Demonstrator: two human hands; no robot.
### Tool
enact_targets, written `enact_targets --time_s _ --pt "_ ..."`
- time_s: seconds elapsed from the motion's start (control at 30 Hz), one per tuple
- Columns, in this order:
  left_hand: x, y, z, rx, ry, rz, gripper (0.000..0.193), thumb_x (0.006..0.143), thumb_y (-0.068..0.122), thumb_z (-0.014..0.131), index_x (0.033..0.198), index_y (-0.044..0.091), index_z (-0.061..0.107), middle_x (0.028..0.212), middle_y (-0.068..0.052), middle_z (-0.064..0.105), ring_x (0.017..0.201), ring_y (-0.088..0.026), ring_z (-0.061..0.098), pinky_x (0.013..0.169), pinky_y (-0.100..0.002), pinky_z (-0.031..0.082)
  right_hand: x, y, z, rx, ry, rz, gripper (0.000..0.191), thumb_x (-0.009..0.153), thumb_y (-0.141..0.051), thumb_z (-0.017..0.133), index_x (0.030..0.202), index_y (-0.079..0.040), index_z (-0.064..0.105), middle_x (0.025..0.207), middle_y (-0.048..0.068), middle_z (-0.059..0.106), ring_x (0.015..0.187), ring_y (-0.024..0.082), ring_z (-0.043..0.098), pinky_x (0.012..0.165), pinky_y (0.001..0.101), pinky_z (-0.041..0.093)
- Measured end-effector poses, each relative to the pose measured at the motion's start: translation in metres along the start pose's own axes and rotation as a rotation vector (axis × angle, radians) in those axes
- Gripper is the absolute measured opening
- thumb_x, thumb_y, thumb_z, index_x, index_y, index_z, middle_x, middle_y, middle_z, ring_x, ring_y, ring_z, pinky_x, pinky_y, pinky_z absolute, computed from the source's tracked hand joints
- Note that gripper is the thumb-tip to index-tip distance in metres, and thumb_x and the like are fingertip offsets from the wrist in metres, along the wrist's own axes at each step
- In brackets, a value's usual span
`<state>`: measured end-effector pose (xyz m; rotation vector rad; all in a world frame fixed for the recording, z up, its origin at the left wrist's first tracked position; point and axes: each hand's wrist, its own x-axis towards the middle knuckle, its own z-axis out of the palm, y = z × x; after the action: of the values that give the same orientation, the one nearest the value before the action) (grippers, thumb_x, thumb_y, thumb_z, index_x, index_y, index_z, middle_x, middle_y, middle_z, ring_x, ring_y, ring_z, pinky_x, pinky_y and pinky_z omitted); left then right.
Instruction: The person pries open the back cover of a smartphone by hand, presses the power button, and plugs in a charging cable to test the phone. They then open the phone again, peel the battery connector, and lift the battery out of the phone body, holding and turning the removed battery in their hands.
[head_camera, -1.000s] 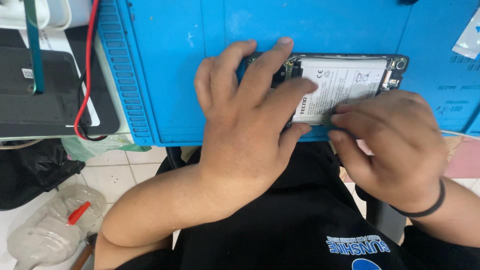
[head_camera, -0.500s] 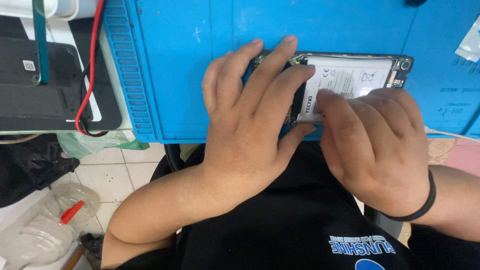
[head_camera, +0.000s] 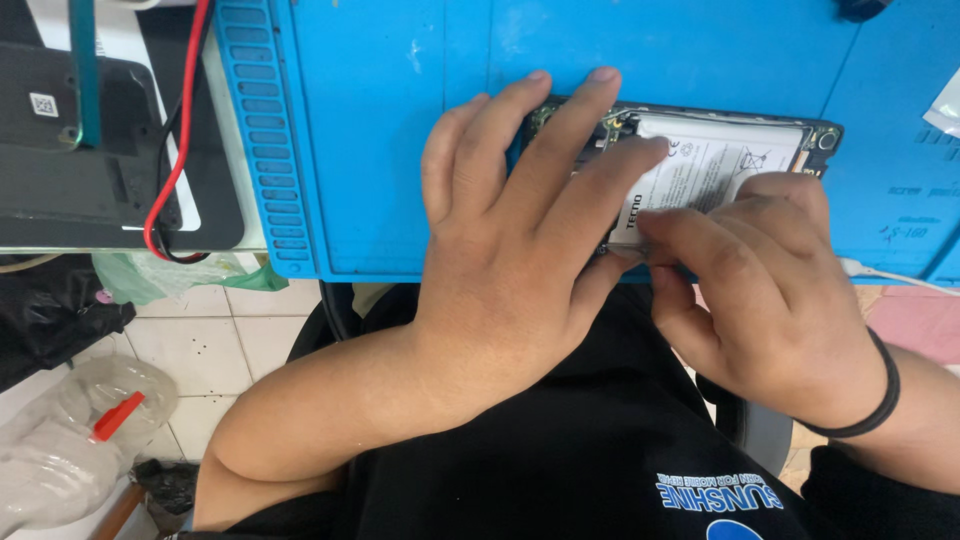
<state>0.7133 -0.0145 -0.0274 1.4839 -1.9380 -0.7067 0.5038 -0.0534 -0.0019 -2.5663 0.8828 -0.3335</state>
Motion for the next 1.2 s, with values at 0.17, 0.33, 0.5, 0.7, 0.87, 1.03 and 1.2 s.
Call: enact_targets --time_s 0.17,0.33,0.5,0.7,0.87,1.03,1.2 --pt "0.001 -0.001 0.003 -0.005 0.059 0.054 0.029 0.098 0.023 0.085 0.125 0.027 0.075 0.155 -0.016 0.045 0.144 -0.039 0.037 0.123 -0.058 0.028 -0.009 0.011 0.0 0.089 -0.037 0.035 0.047 0.077 0.003 0.08 0.117 -0.002 0.056 0.093 0.008 0.07 0.088 0.03 0.063 0.092 0.0476 0.047" --pt "-0.002 -0.006 0.003 -0.058 0.056 0.085 0.009 0.095 0.026 0.086 0.101 0.021 0.081 0.155 -0.02 0.044 0.145 -0.042 0.036 0.123 -0.06 0.026 -0.014 0.013 -0.01 0.165 -0.01 0.11 0.054 0.075 -0.004 0.084 0.12 0.002 0.054 0.097 0.008 0.072 0.093 0.029 0.065 0.09 0.0438 0.048" --pt "-0.001 -0.005 0.002 -0.037 0.028 0.104 0.008 0.092 0.025 0.087 0.094 0.021 0.081 0.155 -0.022 0.043 0.145 -0.045 0.036 0.122 -0.062 0.026 -0.012 0.018 -0.03 0.018 -0.088 0.148 0.047 0.07 -0.007 0.086 0.112 0.0 0.066 0.106 0.015 0.072 0.097 0.031 0.066 0.088 0.0449 0.049" --pt "0.0 -0.004 0.002 0.008 0.007 0.125 0.008 0.091 0.026 0.088 0.095 0.022 0.082 0.153 -0.024 0.044 0.143 -0.047 0.036 0.119 -0.065 0.026 -0.025 0.009 -0.016 0.034 0.064 0.355 0.026 0.077 -0.008 0.089 0.099 -0.007 0.074 0.098 0.006 0.068 0.096 0.025 0.066 0.083 0.036 0.046" --pt "0.001 -0.003 0.004 0.039 0.011 0.134 0.008 0.091 0.028 0.089 0.092 0.024 0.083 0.152 -0.023 0.045 0.142 -0.047 0.036 0.118 -0.065 0.026 -0.031 0.008 -0.012 -0.01 0.075 0.335 0.022 0.074 -0.005 0.088 0.092 -0.006 0.076 0.092 0.004 0.069 0.08 0.023 0.06 0.082 0.0388 0.043" --pt "0.003 -0.003 0.002 0.047 -0.005 0.148 0.007 0.089 0.025 0.088 0.092 0.023 0.083 0.151 -0.025 0.046 0.141 -0.048 0.036 0.116 -0.065 0.026 -0.02 0.013 -0.018 0.017 0.016 0.281 0.022 0.072 -0.003 0.083 0.091 -0.007 0.072 0.089 0.004 0.069 0.083 0.027 0.064 0.084 0.0426 0.042" --pt "0.006 0.0 0.0 0.045 0.015 0.13 0.006 0.088 0.025 0.087 0.09 0.021 0.082 0.149 -0.025 0.048 0.139 -0.048 0.038 0.115 -0.063 0.026 -0.015 0.004 -0.019 -0.085 0.12 0.159 0.022 0.075 0.002 0.081 0.094 -0.002 0.07 0.099 0.009 0.072 0.088 0.029 0.067 0.083 0.0439 0.051"
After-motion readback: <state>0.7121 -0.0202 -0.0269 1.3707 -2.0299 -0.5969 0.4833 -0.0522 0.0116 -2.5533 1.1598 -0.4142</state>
